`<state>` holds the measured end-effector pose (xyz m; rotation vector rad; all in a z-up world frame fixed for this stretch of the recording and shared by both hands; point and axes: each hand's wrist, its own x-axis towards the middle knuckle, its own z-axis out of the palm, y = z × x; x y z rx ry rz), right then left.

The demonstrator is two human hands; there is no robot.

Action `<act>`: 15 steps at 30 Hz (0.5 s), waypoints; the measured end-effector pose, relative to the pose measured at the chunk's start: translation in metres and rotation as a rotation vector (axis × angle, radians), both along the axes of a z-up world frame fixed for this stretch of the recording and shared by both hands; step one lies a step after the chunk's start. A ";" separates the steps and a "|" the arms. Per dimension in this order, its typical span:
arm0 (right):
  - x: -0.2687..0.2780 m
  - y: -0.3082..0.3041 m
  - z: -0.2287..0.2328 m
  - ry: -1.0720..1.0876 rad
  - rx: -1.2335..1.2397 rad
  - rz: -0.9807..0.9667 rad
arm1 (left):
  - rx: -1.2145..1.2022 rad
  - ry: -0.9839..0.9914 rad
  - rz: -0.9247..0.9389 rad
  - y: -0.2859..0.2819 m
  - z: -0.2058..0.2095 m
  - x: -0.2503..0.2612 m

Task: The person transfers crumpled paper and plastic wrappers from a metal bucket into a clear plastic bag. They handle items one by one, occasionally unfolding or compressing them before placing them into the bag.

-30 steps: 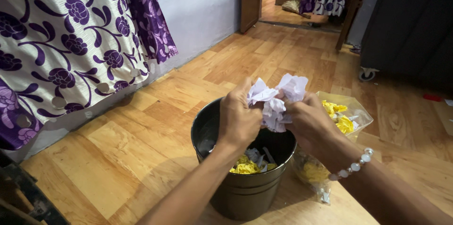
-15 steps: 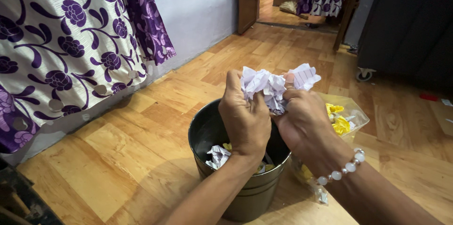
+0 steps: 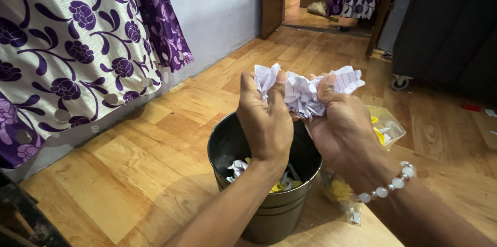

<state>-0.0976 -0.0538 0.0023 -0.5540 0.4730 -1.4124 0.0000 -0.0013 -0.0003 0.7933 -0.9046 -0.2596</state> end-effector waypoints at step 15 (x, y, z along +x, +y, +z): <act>0.007 0.025 0.008 0.026 0.023 -0.010 | 0.143 -0.109 0.290 -0.032 -0.002 0.025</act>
